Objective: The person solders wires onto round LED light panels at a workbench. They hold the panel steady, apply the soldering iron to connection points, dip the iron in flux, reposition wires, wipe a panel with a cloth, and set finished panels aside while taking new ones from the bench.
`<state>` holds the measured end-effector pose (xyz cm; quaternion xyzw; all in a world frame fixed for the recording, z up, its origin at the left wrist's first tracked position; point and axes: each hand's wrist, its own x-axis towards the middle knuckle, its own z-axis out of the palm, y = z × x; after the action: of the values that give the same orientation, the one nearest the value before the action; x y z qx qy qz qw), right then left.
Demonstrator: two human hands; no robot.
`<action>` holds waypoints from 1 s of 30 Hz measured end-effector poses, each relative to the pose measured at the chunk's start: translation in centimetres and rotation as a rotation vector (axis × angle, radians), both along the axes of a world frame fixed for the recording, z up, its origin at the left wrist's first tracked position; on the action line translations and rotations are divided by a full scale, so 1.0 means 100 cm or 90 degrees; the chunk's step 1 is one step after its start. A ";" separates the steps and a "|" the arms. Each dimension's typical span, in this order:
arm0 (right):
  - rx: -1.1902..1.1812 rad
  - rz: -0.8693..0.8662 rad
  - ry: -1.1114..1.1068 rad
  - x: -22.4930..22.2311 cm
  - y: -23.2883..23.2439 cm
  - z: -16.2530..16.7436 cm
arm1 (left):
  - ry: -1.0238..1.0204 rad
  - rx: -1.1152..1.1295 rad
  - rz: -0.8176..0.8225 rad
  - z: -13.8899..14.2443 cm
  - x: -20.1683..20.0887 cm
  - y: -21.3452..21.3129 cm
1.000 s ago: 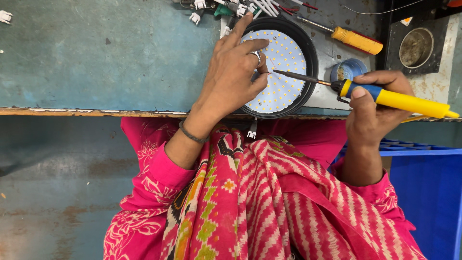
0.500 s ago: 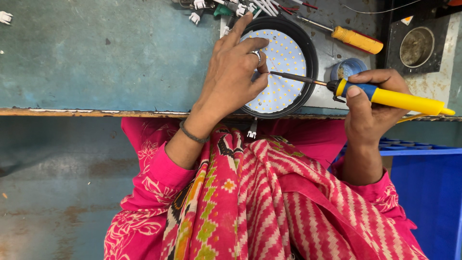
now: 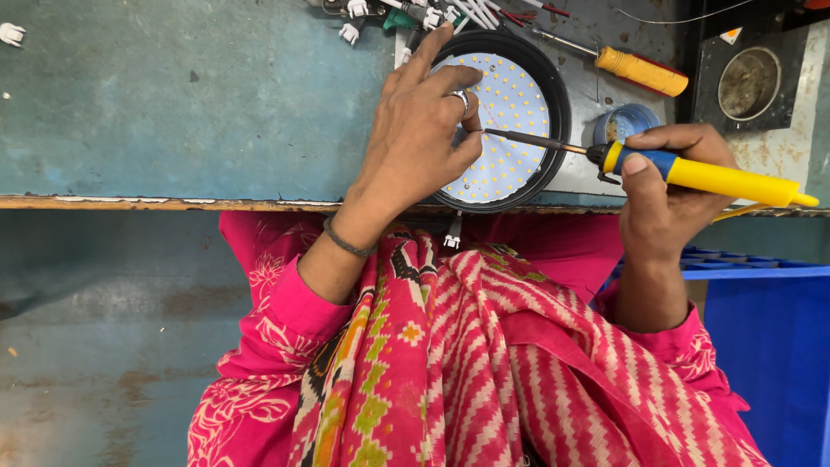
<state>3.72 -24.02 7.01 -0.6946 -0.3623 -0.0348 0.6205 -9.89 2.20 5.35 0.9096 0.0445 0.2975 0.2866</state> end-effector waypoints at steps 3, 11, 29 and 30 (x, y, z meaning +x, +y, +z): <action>-0.017 0.012 -0.015 0.002 -0.003 -0.002 | -0.001 0.002 0.001 0.000 0.000 -0.001; -0.066 0.004 -0.052 0.002 -0.006 0.004 | -0.001 0.000 0.001 0.000 0.000 -0.002; 0.131 -0.088 -0.105 0.053 -0.038 0.010 | -0.006 0.007 0.003 0.001 0.000 -0.004; 0.126 -0.092 -0.098 0.055 -0.044 0.011 | -0.008 0.007 0.003 0.001 0.000 -0.004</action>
<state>9.20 -28.46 8.12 -0.6495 -0.3528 -0.1682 0.6523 -9.92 1.77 5.44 0.9092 0.0435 0.3041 0.2809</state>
